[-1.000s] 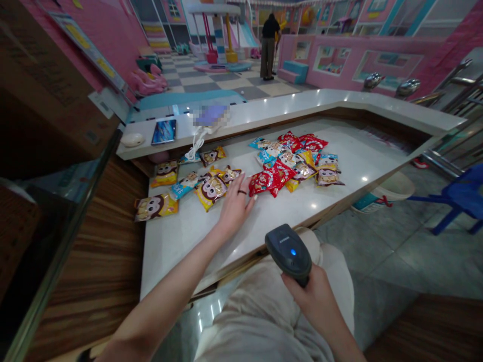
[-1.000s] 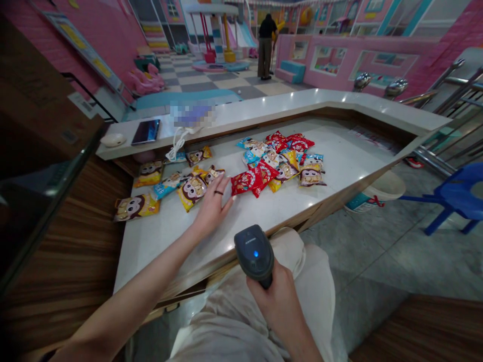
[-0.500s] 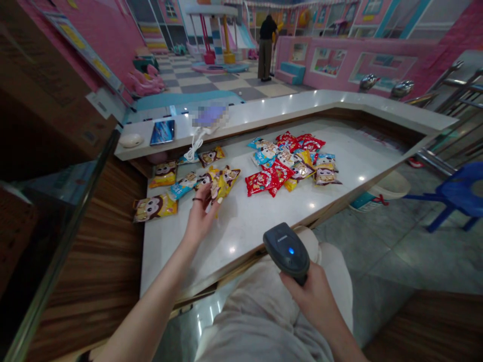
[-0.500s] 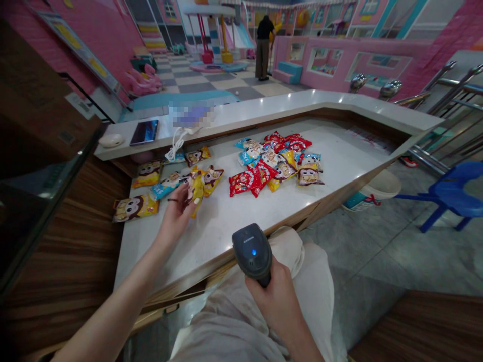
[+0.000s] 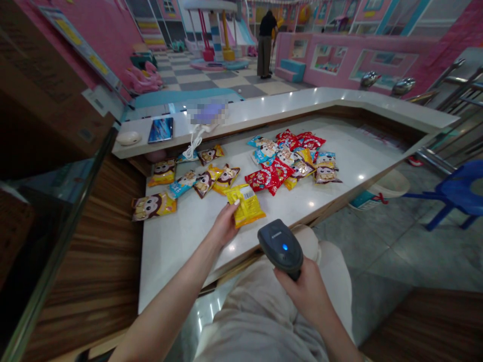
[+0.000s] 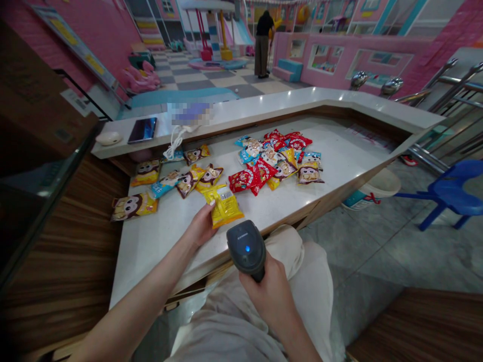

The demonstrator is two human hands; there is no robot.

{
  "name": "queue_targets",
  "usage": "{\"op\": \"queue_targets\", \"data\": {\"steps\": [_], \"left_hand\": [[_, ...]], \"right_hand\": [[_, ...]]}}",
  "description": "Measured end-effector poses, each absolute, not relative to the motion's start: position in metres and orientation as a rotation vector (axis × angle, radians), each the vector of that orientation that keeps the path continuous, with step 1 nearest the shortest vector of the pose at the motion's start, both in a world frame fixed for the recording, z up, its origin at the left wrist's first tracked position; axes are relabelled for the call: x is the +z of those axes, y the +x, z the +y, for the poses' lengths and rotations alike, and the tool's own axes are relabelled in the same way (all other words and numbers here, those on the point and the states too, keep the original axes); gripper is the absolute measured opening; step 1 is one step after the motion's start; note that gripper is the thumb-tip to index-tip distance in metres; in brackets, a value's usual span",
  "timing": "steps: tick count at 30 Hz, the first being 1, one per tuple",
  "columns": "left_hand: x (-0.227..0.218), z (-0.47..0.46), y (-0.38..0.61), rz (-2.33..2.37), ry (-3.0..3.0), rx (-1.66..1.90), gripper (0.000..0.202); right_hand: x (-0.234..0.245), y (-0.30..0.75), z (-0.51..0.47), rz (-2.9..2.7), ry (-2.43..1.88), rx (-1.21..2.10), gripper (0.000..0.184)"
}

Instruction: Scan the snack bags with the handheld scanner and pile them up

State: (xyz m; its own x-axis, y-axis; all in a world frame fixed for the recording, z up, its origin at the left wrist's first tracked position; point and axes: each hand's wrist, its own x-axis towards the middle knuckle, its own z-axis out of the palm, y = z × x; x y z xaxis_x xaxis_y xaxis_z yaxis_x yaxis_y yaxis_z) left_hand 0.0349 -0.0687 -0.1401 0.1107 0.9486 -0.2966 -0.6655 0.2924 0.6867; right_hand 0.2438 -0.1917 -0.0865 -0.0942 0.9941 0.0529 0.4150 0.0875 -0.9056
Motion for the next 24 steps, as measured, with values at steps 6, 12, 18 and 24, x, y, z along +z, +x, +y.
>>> {"op": "queue_targets", "data": {"steps": [6, 12, 18, 24], "left_hand": [[-0.1339, -0.0755, 0.0385, 0.843, 0.575, 1.238, 0.052], [-0.1361, -0.0756, 0.0410, 0.881, 0.605, 1.220, 0.051], [-0.1370, -0.0761, 0.0410, 0.856, 0.659, 1.191, 0.050], [-0.1392, -0.0747, 0.0412, 0.904, 0.666, 1.204, 0.055]], "right_hand": [[-0.0857, 0.2426, -0.1892, -1.603, -1.413, 0.974, 0.010], [-0.0863, 0.2421, -0.1874, -1.607, -1.430, 0.971, 0.010], [-0.0839, 0.2421, -0.1866, -1.615, -1.442, 0.940, 0.011], [-0.0801, 0.2415, -0.1860, -1.629, -1.438, 0.918, 0.009]]}}
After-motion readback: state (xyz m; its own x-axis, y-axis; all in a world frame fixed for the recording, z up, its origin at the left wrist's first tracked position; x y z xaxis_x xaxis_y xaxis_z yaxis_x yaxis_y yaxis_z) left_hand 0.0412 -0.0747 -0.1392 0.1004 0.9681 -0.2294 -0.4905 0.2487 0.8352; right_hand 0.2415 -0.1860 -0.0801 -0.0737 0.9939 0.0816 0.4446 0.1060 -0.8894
